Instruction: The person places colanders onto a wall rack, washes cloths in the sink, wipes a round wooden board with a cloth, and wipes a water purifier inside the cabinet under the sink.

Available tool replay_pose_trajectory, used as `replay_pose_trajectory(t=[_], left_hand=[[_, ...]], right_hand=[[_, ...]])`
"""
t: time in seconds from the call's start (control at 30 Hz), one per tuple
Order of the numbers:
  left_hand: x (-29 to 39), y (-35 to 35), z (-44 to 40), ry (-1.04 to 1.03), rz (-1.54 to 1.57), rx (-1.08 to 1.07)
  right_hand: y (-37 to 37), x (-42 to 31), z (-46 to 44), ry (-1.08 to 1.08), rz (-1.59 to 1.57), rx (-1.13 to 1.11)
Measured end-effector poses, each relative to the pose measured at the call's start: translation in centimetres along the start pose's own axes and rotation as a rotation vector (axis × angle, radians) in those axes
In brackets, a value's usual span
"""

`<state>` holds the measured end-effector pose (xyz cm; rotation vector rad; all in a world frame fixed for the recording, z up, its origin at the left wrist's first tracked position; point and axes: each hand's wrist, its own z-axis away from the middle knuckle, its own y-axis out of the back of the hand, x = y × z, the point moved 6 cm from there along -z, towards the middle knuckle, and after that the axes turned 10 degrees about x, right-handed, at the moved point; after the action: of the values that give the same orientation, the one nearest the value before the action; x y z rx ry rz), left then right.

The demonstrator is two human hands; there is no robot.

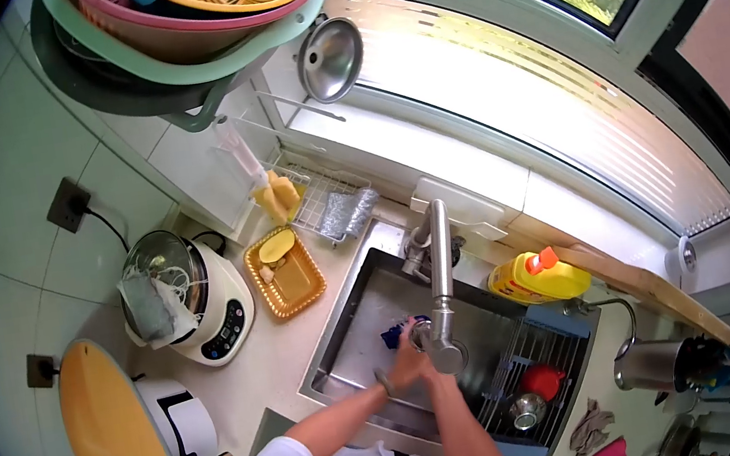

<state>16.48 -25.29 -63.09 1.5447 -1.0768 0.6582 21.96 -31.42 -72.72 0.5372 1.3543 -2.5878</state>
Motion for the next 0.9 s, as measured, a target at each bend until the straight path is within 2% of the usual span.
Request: replay_pose_trajectory(t=[0.07,0.13,0.17,0.2,0.27,0.3,0.33,0.4,0.47,0.5,0.53,0.6,0.63,0.7,0.77,0.83,0.87,0.9], left_hand=[[2.1,1.0,2.1,-0.320,-0.189,0.149],[-2.0,-1.8,-0.2,-0.113,0.115,-0.284],[-3.4,-0.8,-1.8,0.350,0.066,-0.243],[-3.4,-0.6,-2.3,0.296,0.013,-0.132],[0.0,-0.2,-1.8,-0.176,0.060,-0.100],[-0.9,-0.2,2.4,-0.010,0.327,-0.069],[-0.9,0.0,4.8,0.059,0.472,-0.065],[-1.1,0.4,2.6,0.164,0.370,-0.068],[-4.8,0.8,-0.7,0.392,0.155,-0.097],[-7.7,0.6,-1.0,0.339,-0.062,-0.137],[-7.3,2.2,-1.7,0.269,-0.240,-0.125],[-5.1,4.3,-2.1,0.217,-0.327,-0.171],[-4.5,4.5,-2.2,0.212,-0.327,-0.174],[-1.9,3.6,-2.4,0.136,0.365,-0.242],[-1.1,3.6,-2.8,0.108,0.391,-0.305],[-2.3,3.0,-2.8,0.029,0.341,-0.384],[-2.5,2.9,-2.6,0.026,0.341,-0.383],[-2.3,2.3,-1.9,-0.092,0.151,-0.450]], right_hand=[[-1.9,-1.1,0.8,-0.111,-0.208,-0.103],[-5.5,-0.4,3.5,-0.151,0.024,0.395],[-4.9,0.8,2.9,-0.041,0.053,0.286],[-5.7,1.3,2.7,-0.013,0.025,0.222],[-6.0,0.0,3.7,-0.161,0.055,0.436],[-2.2,0.0,1.5,-0.160,-0.027,0.267],[1.8,0.0,-0.7,-0.169,-0.107,0.097],[2.4,0.2,-0.9,-0.127,0.060,0.093],[-3.2,-1.0,2.3,0.009,0.081,0.357],[-6.2,-2.1,3.7,0.069,0.145,0.170],[-6.1,-2.5,4.0,0.068,0.146,0.169],[-5.3,-3.2,4.4,0.010,0.007,0.206],[-5.2,-3.3,4.4,0.015,0.003,0.206],[-5.2,-3.5,4.2,0.031,0.143,0.209],[-4.9,-3.4,4.3,0.033,0.215,0.213],[-5.1,-4.0,4.5,0.145,0.632,0.216],[-4.6,-4.1,4.3,0.147,0.631,0.214],[-3.1,-3.6,4.4,-0.001,0.500,0.269]])
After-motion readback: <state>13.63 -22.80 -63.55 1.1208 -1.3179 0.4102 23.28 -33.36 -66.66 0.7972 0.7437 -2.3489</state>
